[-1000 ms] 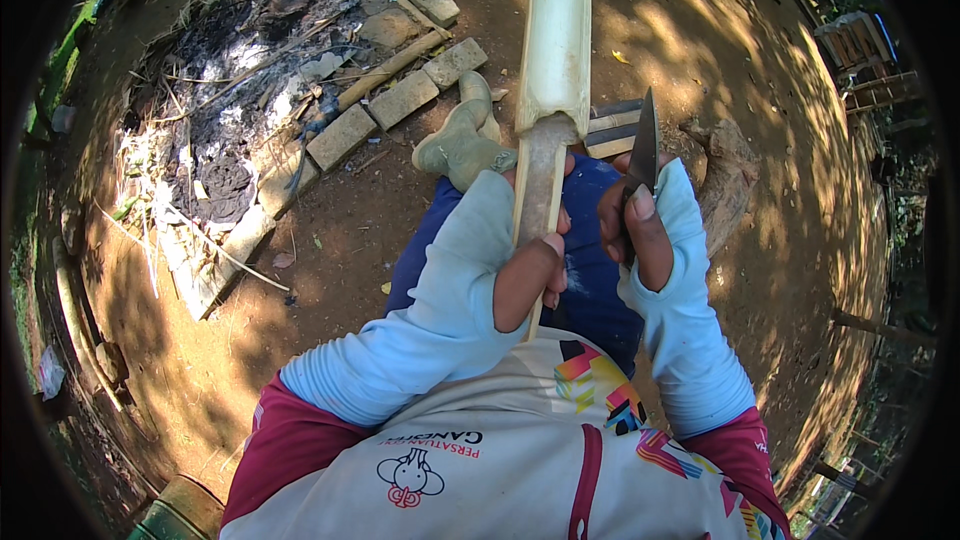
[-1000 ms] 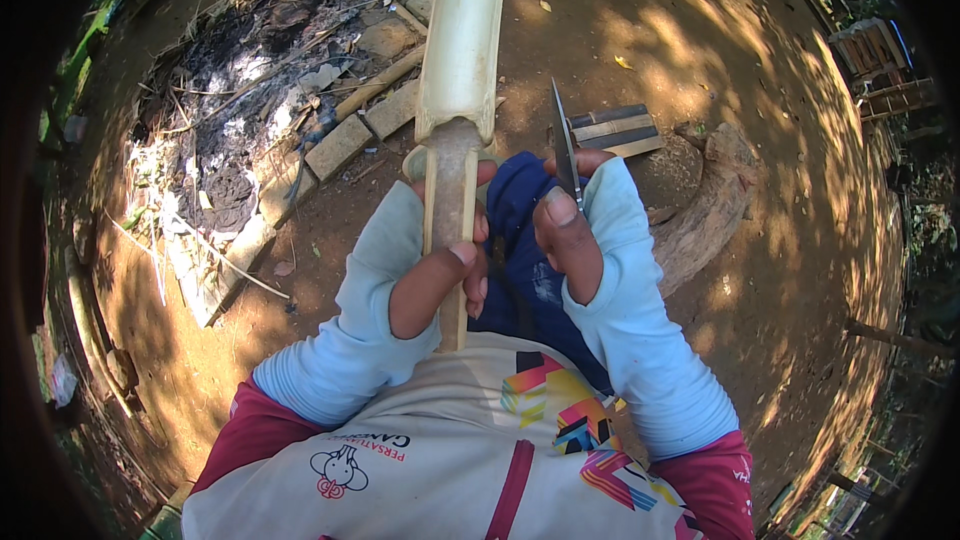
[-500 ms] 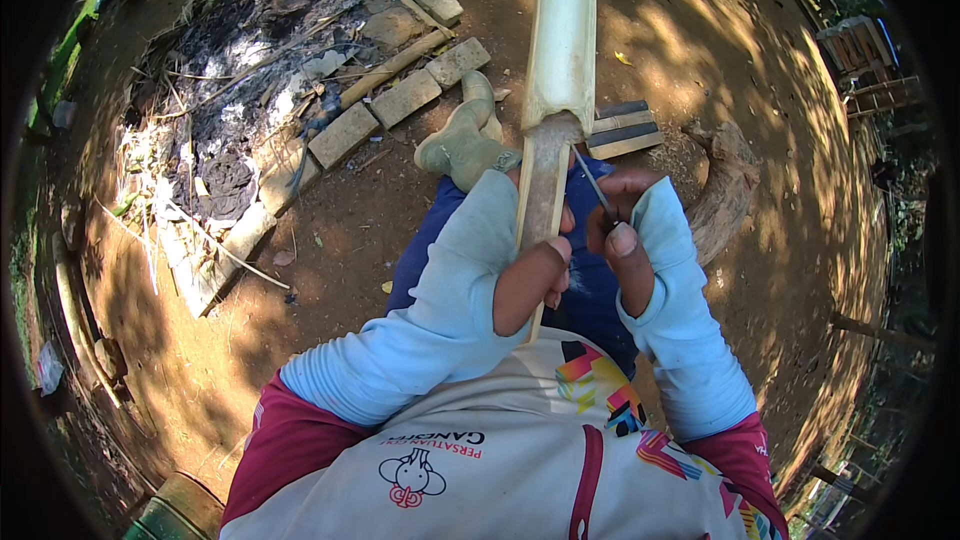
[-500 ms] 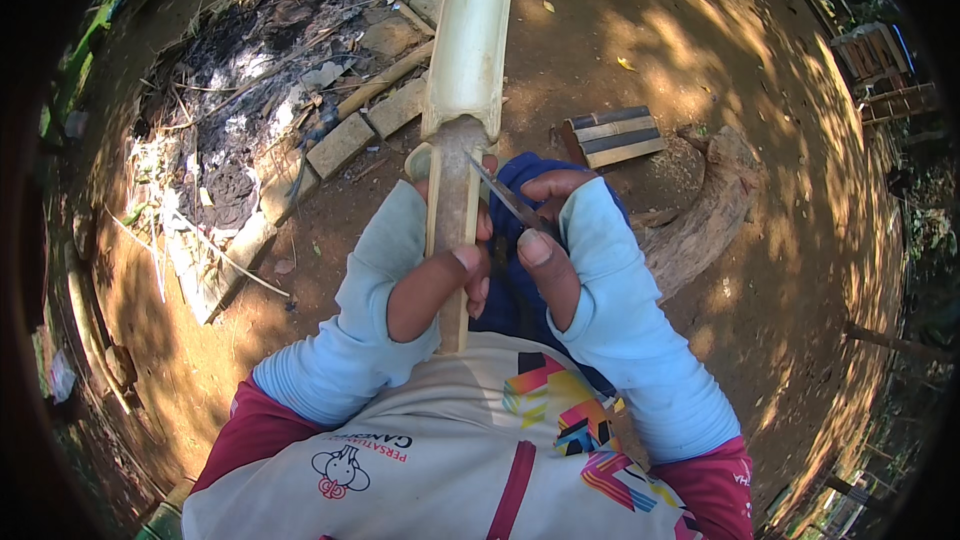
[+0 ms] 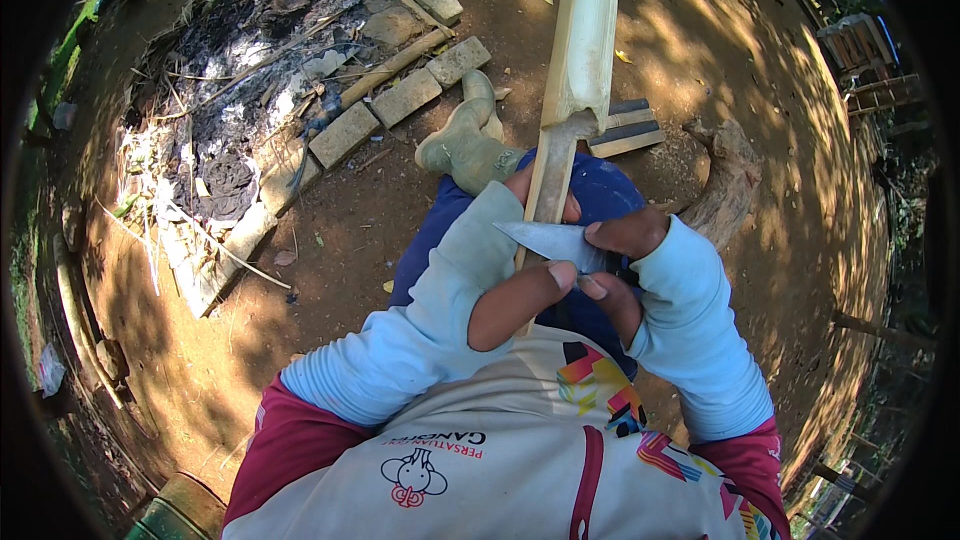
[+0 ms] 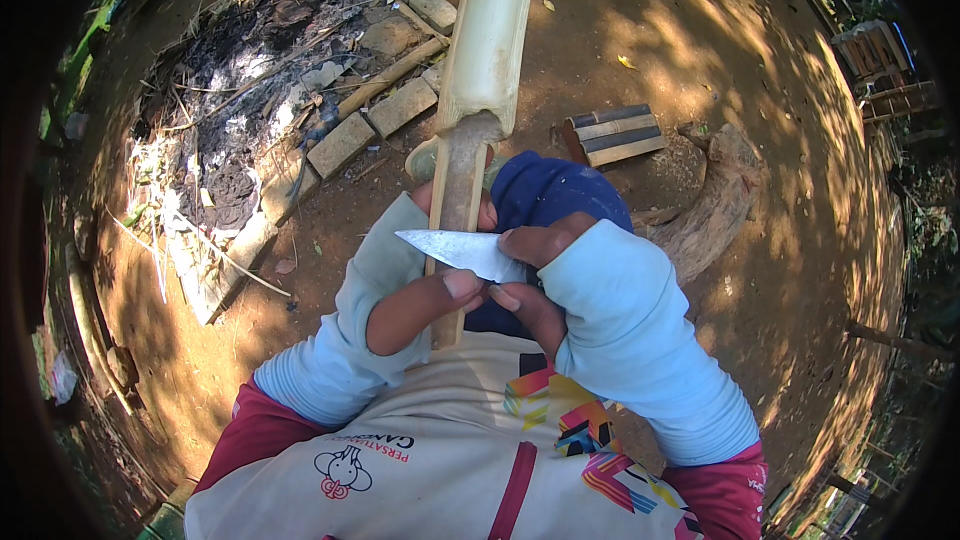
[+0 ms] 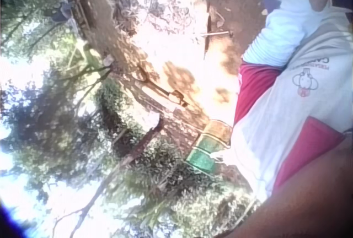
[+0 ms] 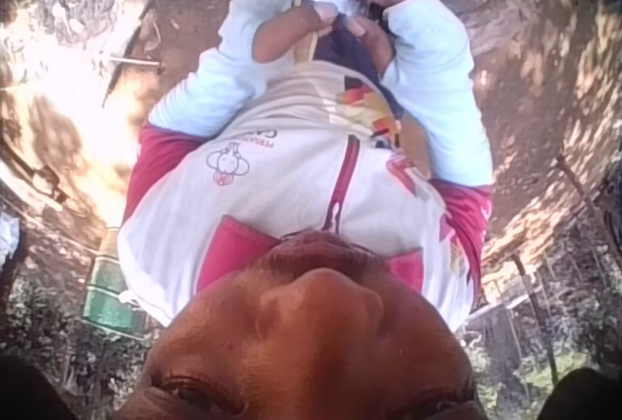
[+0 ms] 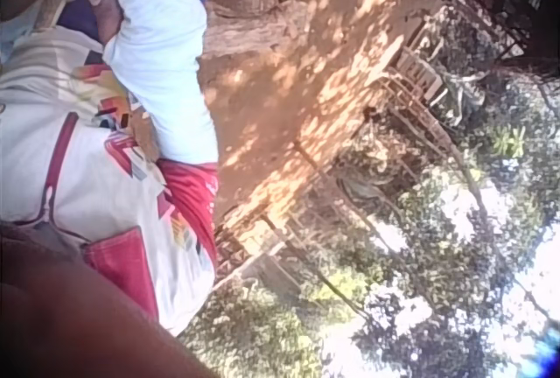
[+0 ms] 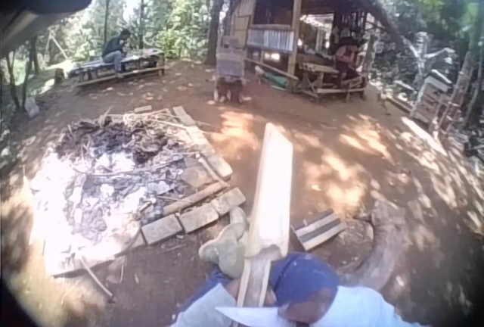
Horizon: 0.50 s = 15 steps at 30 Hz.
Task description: The person sits on the ground and carves a piece of light-colored wood using a small knife. They hold the wood in their left hand and use the knife in their right hand to shave off thin strips of wood, shaping the object. The person rotates the wood periodically to work on different sides.
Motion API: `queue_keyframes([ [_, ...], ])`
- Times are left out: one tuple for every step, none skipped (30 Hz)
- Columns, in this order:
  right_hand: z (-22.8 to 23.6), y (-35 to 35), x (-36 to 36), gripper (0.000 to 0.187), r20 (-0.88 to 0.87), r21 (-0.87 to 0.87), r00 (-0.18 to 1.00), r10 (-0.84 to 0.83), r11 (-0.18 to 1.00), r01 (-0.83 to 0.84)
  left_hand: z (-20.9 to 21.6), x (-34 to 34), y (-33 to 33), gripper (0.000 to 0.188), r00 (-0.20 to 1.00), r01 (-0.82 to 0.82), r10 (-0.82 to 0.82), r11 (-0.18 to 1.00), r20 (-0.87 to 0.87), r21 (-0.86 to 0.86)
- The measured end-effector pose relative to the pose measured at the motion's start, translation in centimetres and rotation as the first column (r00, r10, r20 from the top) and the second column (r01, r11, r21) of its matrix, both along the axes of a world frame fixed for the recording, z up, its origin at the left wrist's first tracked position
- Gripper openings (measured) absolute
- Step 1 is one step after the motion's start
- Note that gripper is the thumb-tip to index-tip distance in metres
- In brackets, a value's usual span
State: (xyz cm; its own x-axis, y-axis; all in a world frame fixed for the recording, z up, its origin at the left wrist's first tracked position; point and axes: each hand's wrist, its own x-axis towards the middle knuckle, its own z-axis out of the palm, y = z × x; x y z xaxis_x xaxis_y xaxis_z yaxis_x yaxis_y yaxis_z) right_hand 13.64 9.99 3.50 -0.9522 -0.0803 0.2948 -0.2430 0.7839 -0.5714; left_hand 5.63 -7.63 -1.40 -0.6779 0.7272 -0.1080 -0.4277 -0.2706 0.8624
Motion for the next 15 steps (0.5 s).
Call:
queue_keyframes([
  [-0.03, 0.01, 0.00, 0.029, 0.006, 0.000, 1.000, 0.007, 1.000, -0.007, 0.14, 0.07, 0.00, 0.057, 1.000, -0.007, 0.007, 1.000, -0.005, -0.017],
  [-0.05, 0.04, -0.02, 0.029, -0.003, 0.002, 1.000, 0.013, 1.000, -0.013, 0.29, 0.15, -0.01, 0.056, 1.000, -0.013, 0.013, 0.999, -0.010, -0.035],
  [-0.06, 0.08, -0.03, 0.029, -0.012, 0.005, 1.000, 0.020, 1.000, -0.020, 0.44, 0.29, 0.09, 0.054, 1.000, -0.024, 0.024, 0.999, -0.009, -0.039],
  [-0.06, 0.12, -0.02, 0.029, -0.022, 0.007, 0.999, 0.025, 1.000, -0.025, 0.44, 0.28, 0.08, 0.058, 1.000, -0.003, 0.003, 0.999, -0.012, -0.038],
  [-0.08, 0.15, 0.02, 0.029, -0.030, 0.001, 0.999, 0.025, 1.000, -0.025, 0.44, 0.27, 0.05, 0.061, 1.000, 0.018, -0.019, 0.999, -0.015, -0.037],
  [-0.14, 0.20, 0.08, 0.029, -0.038, -0.006, 0.999, 0.026, 1.000, -0.026, 0.26, 0.10, -0.15, 0.069, 0.997, 0.070, -0.071, 0.997, -0.022, -0.031],
  [-0.20, 0.23, 0.09, 0.030, -0.045, -0.014, 0.999, 0.026, 1.000, -0.027, 0.12, 0.10, -0.16, 0.074, 0.995, 0.090, -0.092, 0.995, -0.033, -0.035],
  [-0.24, 0.25, 0.08, 0.030, -0.056, -0.005, 0.998, 0.019, 1.000, -0.019, -0.01, 0.10, -0.15, 0.079, 0.993, 0.110, -0.112, 0.993, -0.044, -0.040],
  [-0.27, 0.28, 0.08, 0.030, -0.068, 0.004, 0.998, 0.011, 1.000, -0.011, -0.09, 0.25, 0.02, 0.081, 0.993, 0.099, -0.102, 0.994, -0.060, -0.055],
  [-0.29, 0.26, 0.11, 0.031, -0.081, 0.016, 0.997, 0.002, 1.000, -0.001, -0.10, 0.22, 0.05, 0.082, 0.991, 0.098, -0.104, 0.993, -0.085, -0.066],
  [-0.27, 0.25, 0.14, 0.031, -0.085, 0.028, 0.996, 0.000, 1.000, 0.003, -0.12, 0.19, 0.09, 0.083, 0.988, 0.098, -0.106, 0.992, -0.110, -0.077],
  [-0.21, 0.23, 0.17, 0.031, -0.088, 0.040, 0.996, -0.003, 0.999, 0.007, -0.02, -0.08, 0.05, 0.084, 0.983, 0.107, -0.118, 0.990, -0.142, -0.087],
  [-0.18, 0.28, 0.18, 0.031, -0.092, 0.050, 0.996, -0.003, 0.999, 0.007, -0.01, -0.11, 0.09, 0.084, 0.977, 0.095, -0.110, 0.992, -0.185, -0.088],
  [-0.19, 0.34, 0.21, 0.032, -0.091, 0.043, 0.996, 0.002, 0.999, 0.002, 0.00, -0.14, 0.14, 0.084, 0.969, 0.083, -0.101, 0.993, -0.227, -0.087],
  [-0.21, 0.40, 0.27, 0.032, -0.090, 0.037, 0.996, 0.006, 0.999, -0.003, -0.21, -0.05, 0.29, 0.085, 0.957, 0.055, -0.073, 0.996, -0.279, -0.072],
])
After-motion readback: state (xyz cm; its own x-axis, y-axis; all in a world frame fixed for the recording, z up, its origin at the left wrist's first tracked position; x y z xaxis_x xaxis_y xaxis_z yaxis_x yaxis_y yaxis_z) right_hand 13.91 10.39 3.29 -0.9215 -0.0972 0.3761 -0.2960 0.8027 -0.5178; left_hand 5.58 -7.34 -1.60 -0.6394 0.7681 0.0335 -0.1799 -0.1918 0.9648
